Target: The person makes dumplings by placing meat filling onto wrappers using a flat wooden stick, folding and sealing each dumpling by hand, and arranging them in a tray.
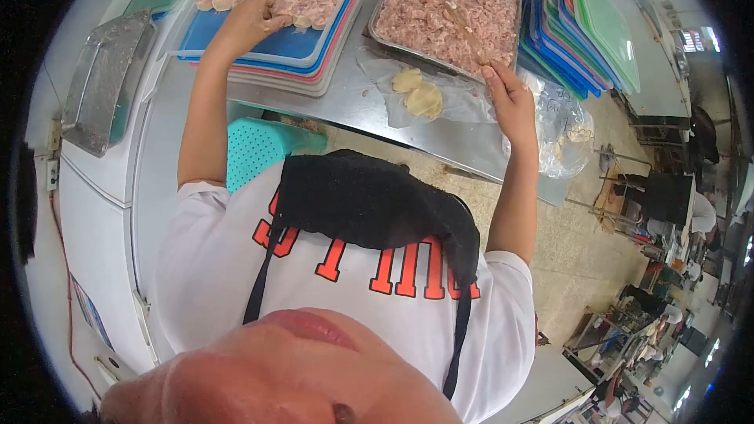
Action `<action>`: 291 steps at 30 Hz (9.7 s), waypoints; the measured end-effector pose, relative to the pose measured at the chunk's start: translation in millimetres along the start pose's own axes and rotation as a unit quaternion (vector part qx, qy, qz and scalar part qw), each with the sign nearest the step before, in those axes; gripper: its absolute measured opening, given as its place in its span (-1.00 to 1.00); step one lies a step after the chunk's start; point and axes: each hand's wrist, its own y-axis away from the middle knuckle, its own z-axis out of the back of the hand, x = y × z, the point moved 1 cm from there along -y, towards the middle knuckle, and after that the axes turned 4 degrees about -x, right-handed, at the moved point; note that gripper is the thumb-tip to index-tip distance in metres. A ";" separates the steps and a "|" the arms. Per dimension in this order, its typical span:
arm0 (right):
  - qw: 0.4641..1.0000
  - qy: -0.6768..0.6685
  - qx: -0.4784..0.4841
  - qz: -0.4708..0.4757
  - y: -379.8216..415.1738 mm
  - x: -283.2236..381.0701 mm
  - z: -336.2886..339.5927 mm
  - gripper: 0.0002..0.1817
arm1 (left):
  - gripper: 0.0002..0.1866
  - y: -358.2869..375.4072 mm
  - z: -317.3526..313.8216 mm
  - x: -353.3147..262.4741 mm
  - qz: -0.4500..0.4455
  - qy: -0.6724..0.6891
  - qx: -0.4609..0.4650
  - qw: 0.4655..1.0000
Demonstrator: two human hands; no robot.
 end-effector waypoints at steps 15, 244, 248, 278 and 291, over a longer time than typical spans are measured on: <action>0.999 -0.031 0.014 -0.009 -8.8 -22.4 6.2 -0.64 | -0.33 -10.1 7.1 70.5 0.030 0.008 0.005 0.999; 0.930 0.245 0.187 0.198 -102.0 -82.2 -73.7 -0.59 | -0.54 21.7 -224.4 -62.3 0.367 0.769 -0.148 0.502; 0.981 0.089 0.151 0.077 -99.8 -90.8 -50.4 -0.55 | -0.61 -0.3 -229.1 -62.8 0.343 0.781 -0.135 0.504; 0.908 0.304 0.084 0.277 -92.3 -53.9 32.5 -0.75 | -0.32 -116.1 -293.1 -94.4 -0.017 0.967 0.146 0.208; 0.966 0.107 0.207 0.115 -86.4 -19.1 87.7 -0.64 | -0.40 -95.1 -189.1 -165.2 -0.190 0.301 -0.053 0.933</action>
